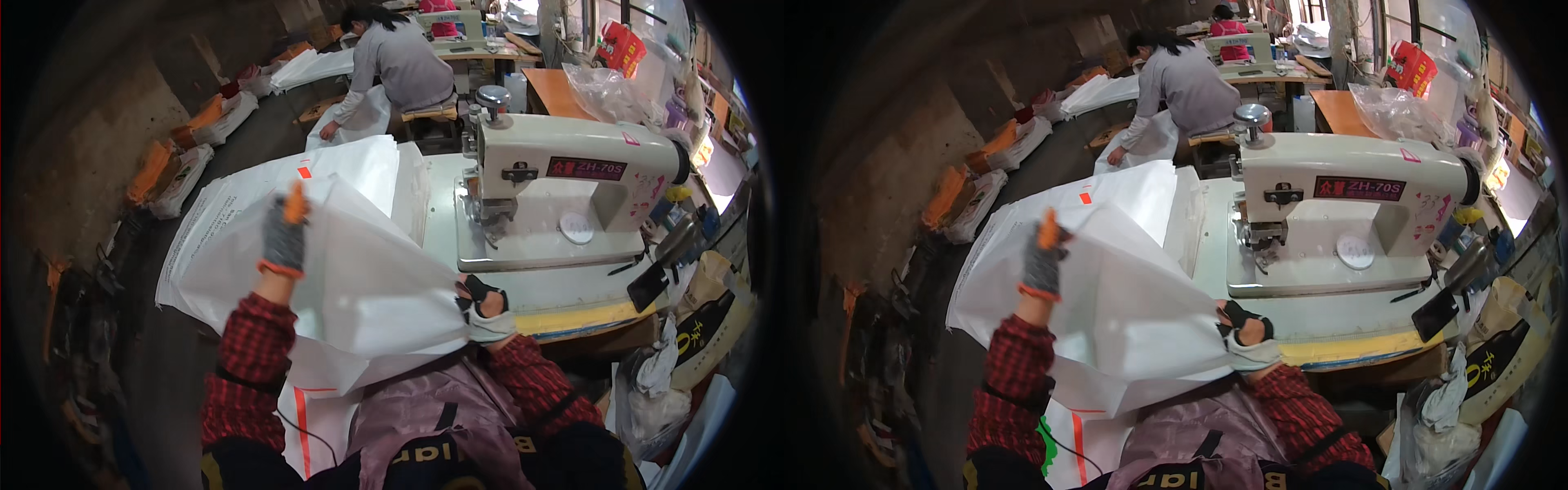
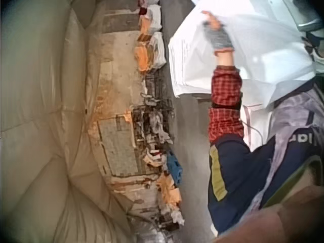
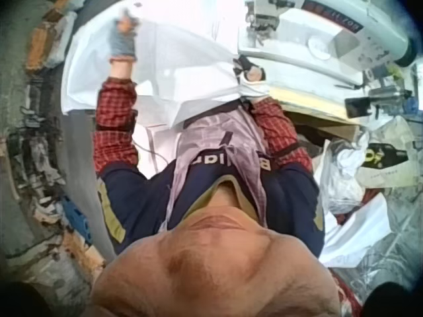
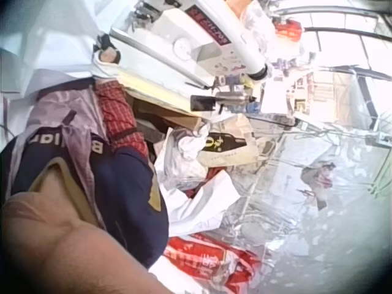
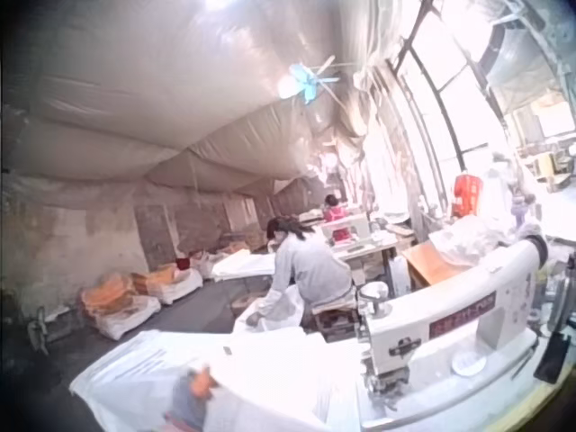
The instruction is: Using a sewing machine to stitch the seams of large plastic/woven bags.
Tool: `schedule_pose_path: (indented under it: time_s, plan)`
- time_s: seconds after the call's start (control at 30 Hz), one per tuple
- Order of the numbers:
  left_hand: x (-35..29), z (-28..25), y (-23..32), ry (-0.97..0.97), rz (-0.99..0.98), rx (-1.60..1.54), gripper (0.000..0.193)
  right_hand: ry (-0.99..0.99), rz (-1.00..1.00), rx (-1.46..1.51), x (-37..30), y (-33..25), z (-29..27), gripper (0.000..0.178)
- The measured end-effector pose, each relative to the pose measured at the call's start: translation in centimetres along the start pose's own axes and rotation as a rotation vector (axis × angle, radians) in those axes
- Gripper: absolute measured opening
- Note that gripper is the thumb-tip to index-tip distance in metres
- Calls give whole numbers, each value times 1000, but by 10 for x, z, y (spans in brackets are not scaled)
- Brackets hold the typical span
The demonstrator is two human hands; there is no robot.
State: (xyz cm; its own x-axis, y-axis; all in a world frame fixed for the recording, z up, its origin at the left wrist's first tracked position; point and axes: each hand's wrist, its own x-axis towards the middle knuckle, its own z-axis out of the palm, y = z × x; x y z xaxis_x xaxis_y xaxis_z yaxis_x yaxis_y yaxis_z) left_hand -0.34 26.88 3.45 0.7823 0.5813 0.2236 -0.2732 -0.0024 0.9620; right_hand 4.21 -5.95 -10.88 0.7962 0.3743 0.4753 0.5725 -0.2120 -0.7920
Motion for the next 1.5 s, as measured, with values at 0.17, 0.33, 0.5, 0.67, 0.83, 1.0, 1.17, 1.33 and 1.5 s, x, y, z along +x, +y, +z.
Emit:
schedule_pose_path:
  time_s: [0.17,0.33,0.5,0.67,0.83,1.0,1.17,1.33,1.5]
  plan:
    - [21,29,49,86,-360,624,31,-43,-46,5,-23,4,-19,25]
    - [44,52,19,309,-119,147,16,29,-82,78,-32,10,-3,22]
    - [45,128,-13,-51,210,360,21,-187,152,275,-68,-26,10,22]
    - [52,165,-170,-266,412,1164,27,-577,641,-141,-135,26,-22,51]
    - [23,180,-250,-425,384,1460,29,-360,501,-79,-162,25,-59,49]
    - [46,180,-256,-594,409,1592,28,-530,516,-325,-139,26,-64,51]
    - [101,148,-265,-840,447,1869,27,-638,457,-451,-73,34,-43,52]
    - [91,164,-132,-1289,-634,2328,57,-785,714,-358,-5,74,-7,73]
    - [53,107,-46,-1192,-682,1889,62,-728,655,-316,35,85,-1,73]
